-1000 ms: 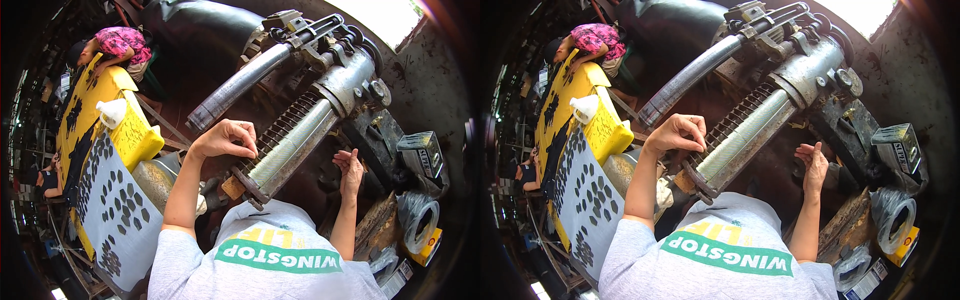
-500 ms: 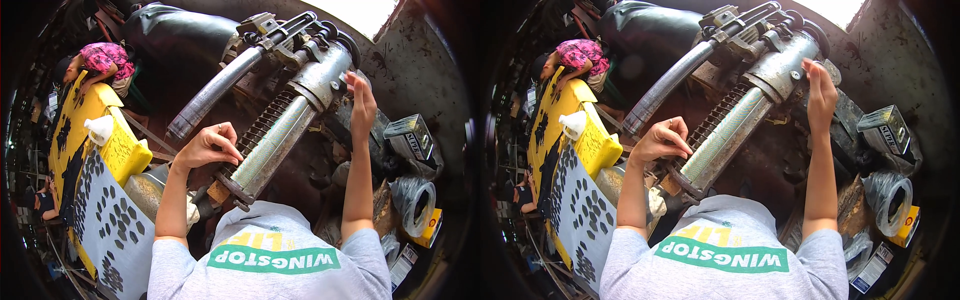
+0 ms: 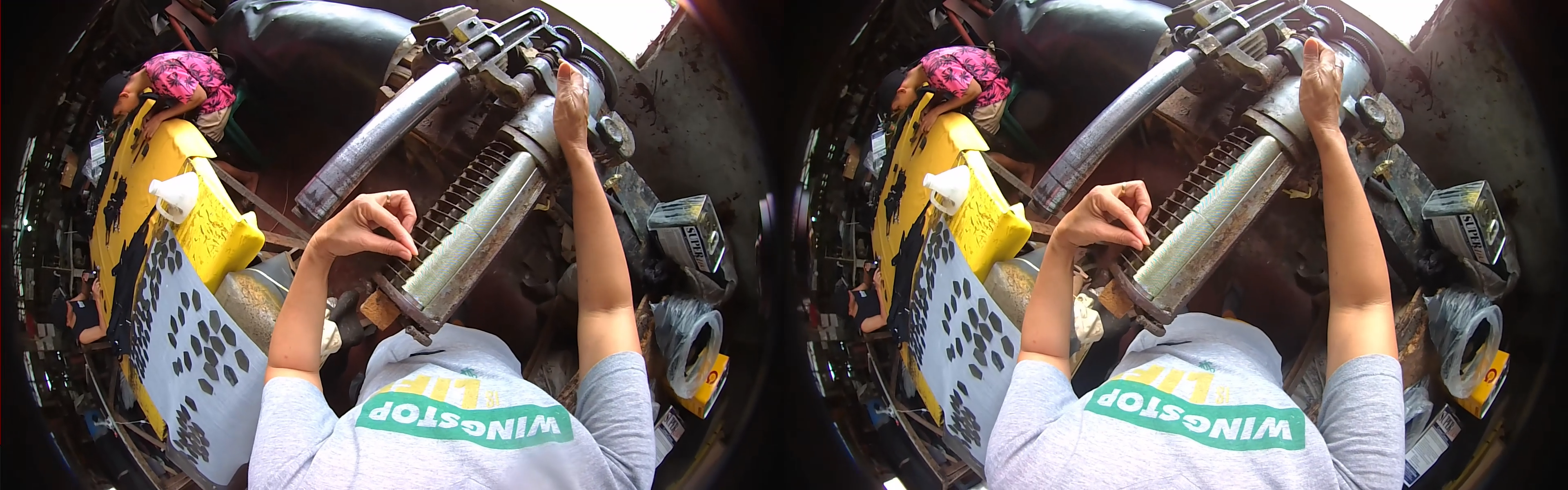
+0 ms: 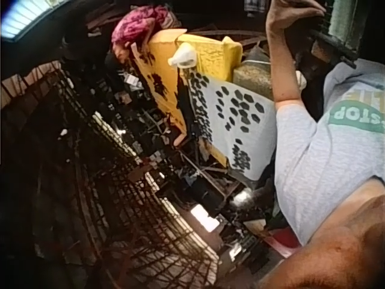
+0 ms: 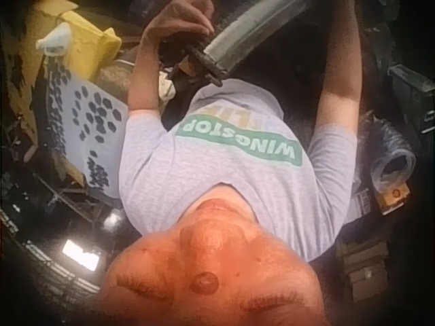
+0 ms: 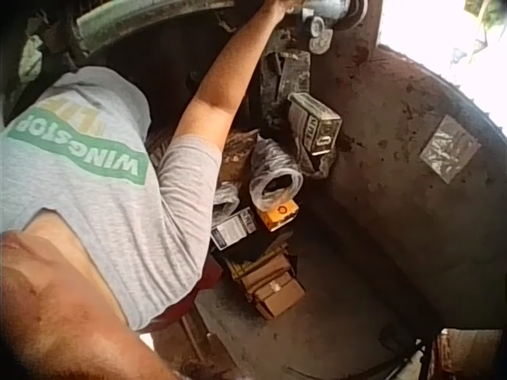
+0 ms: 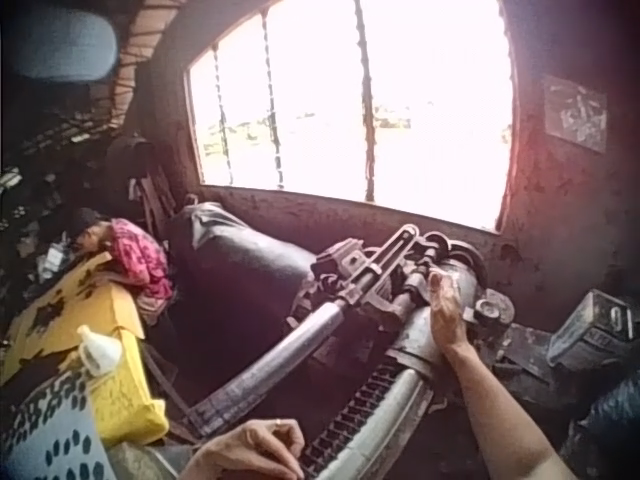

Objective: Adjusting and inspecting the mechanical parts of an industrial leather-splitting or skiving machine before use.

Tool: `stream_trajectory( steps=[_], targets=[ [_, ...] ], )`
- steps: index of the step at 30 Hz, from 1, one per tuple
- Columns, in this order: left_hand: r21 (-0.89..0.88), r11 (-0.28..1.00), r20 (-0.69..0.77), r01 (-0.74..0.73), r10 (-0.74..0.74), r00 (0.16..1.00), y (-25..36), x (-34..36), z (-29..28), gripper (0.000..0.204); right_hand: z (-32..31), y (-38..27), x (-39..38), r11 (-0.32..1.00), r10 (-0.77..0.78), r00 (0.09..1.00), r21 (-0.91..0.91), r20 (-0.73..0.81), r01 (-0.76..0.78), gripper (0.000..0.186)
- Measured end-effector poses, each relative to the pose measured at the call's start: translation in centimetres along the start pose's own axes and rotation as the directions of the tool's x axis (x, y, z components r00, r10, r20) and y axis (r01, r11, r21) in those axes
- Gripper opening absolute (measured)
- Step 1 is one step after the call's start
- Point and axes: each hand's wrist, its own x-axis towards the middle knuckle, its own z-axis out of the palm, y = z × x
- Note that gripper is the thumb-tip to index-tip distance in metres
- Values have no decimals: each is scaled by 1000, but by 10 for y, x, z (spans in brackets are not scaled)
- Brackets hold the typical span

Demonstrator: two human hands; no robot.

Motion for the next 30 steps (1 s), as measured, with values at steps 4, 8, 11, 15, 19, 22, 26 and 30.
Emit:
stream_trajectory(
  steps=[4, 8, 11, 15, 19, 22, 26, 30],
  targets=[
    [21, 1000, 10, 17, -18, 1000, -3, -2, -4, 19, -1, 3, 1, 999, -4, 999, -44, 40, 6, 74],
    [-99, 995, -35, -15, 11, 999, -8, -7, -7, 20, -3, 0, 0, 999, 24, 999, -24, 22, -23, 77],
    [-38, 999, -11, -36, 35, 999, 5, -1, -2, 20, -5, 4, 1, 1000, 16, 1000, -20, 21, -16, 77],
    [102, 992, 75, -79, 72, 995, 10, 9, 1, 20, -6, -2, -1, 997, 14, 1000, -81, -2, -14, 76],
    [126, 986, 113, -112, 98, 989, 7, 10, -5, 17, -7, -7, -3, 996, 71, 996, -51, 58, -68, 75],
    [82, 992, 122, -97, 87, 989, 2, 10, -8, 16, -8, -8, -3, 993, 113, 990, -55, 81, -109, 75],
    [-28, 996, 110, -87, 89, 990, -10, 7, -11, 16, -10, -13, -5, 992, 116, 990, -53, 84, -112, 76],
    [48, 994, 74, -97, 94, 993, -14, 1, -18, 22, -8, -17, -6, 985, 167, 983, -49, 77, -164, 76]
  ],
)
